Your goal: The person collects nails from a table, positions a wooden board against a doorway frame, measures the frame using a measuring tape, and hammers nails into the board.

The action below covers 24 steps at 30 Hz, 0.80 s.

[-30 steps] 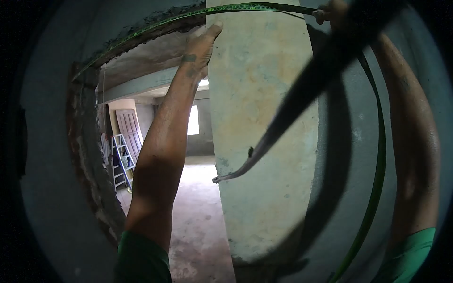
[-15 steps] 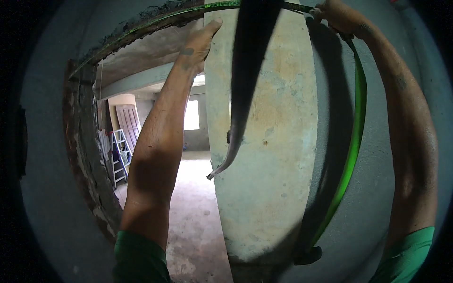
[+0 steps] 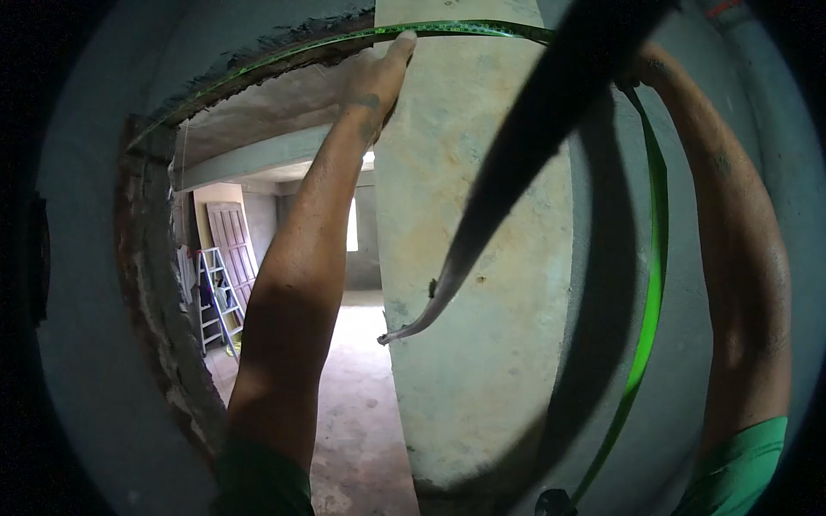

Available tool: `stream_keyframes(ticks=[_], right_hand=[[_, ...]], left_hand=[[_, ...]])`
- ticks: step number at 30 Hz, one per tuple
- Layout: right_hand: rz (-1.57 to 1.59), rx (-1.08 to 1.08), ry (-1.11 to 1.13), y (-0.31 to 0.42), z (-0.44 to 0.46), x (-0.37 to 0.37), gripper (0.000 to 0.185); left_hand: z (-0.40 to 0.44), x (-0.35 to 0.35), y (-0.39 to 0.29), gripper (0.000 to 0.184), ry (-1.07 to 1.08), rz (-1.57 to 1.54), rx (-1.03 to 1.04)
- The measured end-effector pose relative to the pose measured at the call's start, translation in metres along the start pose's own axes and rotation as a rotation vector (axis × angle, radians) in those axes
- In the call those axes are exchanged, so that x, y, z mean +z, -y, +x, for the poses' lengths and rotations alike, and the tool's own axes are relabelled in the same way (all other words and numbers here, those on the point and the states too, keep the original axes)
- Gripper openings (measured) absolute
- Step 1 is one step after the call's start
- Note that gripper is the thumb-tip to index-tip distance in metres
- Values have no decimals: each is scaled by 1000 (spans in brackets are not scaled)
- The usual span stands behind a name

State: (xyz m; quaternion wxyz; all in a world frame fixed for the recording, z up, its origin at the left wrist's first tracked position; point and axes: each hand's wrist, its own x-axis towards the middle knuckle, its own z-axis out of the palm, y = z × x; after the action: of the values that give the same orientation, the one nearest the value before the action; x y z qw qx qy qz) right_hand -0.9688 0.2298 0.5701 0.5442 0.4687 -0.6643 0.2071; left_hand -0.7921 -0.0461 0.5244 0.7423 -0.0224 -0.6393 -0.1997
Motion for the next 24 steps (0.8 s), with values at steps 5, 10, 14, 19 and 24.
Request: stream_keyframes(ticks=[5, 10, 14, 19, 24], right_hand=[[-128, -19, 40, -11, 7, 1, 19], [-107, -36, 55, -7, 6, -1, 15], [-28, 20, 34, 1, -2, 1, 16], [-1, -4, 1, -1, -4, 0, 31], [31, 49, -22, 2, -11, 6, 32]], left_hand=[[-11, -9, -30, 87, 87, 201, -133], [-19, -9, -40, 76, 39, 342, -142], [-17, -5, -35, 69, 21, 372, -96], [-11, 7, -28, 71, -45, 359, -92], [-6, 9, -21, 75, -62, 363, -90]])
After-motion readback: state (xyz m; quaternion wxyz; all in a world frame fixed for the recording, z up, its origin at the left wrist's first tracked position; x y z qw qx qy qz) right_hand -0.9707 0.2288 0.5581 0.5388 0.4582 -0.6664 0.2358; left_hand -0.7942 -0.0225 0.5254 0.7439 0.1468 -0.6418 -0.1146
